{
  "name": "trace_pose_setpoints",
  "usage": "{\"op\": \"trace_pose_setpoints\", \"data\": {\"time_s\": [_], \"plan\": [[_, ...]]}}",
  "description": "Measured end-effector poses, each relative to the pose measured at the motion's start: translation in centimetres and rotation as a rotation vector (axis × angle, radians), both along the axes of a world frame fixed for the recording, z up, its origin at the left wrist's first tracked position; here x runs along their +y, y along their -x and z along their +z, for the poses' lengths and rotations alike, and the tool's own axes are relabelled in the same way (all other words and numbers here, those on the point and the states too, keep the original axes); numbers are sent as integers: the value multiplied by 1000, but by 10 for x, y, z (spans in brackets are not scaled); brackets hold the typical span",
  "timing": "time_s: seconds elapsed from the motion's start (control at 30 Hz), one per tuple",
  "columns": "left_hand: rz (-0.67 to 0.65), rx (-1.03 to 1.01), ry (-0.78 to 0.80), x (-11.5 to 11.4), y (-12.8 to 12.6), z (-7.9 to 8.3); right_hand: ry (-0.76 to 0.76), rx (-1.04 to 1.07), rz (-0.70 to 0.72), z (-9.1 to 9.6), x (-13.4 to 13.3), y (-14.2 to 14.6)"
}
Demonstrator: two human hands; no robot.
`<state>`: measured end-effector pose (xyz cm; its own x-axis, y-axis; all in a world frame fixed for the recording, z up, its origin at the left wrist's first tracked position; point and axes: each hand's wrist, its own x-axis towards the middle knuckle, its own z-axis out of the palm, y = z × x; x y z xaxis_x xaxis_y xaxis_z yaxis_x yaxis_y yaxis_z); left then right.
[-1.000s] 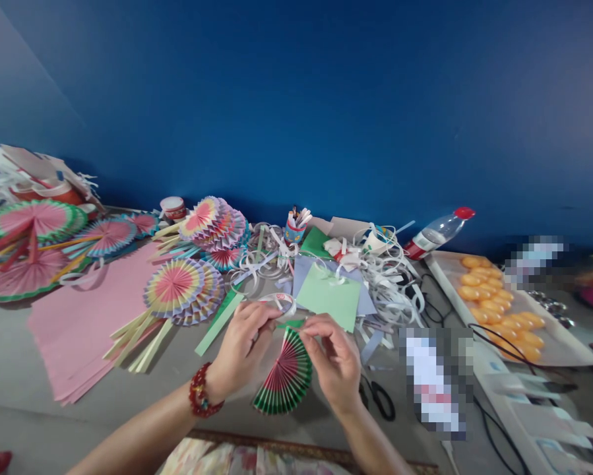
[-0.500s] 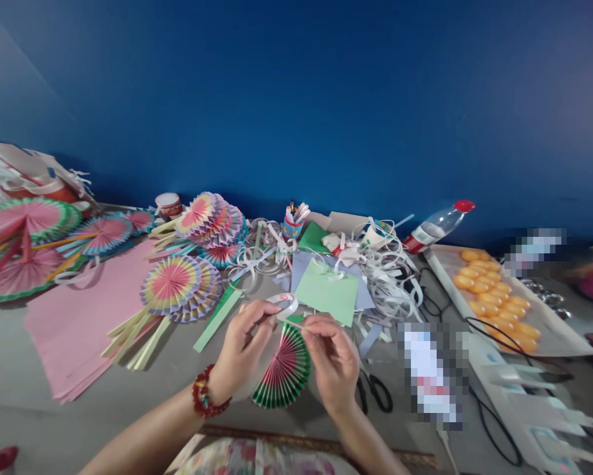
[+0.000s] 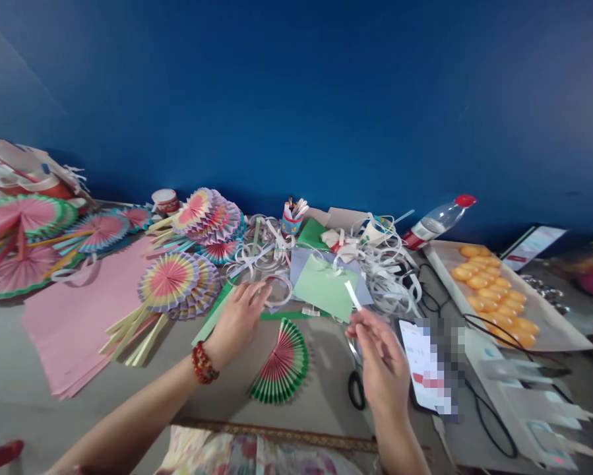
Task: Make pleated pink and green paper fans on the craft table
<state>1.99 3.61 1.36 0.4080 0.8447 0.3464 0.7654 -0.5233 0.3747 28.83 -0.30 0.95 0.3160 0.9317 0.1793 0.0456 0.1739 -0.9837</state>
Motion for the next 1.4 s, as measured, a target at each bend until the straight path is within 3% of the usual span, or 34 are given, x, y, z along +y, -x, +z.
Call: {"op": "trace_pose_setpoints", "data": {"time_s": [0.07,0.27,0.4,0.53,0.7,1.07,1.23,1.4], "plan": [[-43,100,32,-8,0,-6,14,-47,14,-4,-6,-1],[-419,240,79,-28,12,-7,62,-150,96,-11,-10,-11],[-507,230,69,-25,12,-7,52,-298,257,-22,-10,-2],[-527,239,64,-22,9,-13,14,-584,382,-34,-20,12],[-507,198,6,-24,8,-24,-61,-755,369,-39,-29,19],[-533,87,72,-29,-3,-16,-119,-763,287,-42,-29,24],[-527,-62,172,-34,-3,-12,-135,-667,281,-37,-27,21],[-498,-196,175,-37,-4,-8,-137,-508,232,-32,-25,28]]}}
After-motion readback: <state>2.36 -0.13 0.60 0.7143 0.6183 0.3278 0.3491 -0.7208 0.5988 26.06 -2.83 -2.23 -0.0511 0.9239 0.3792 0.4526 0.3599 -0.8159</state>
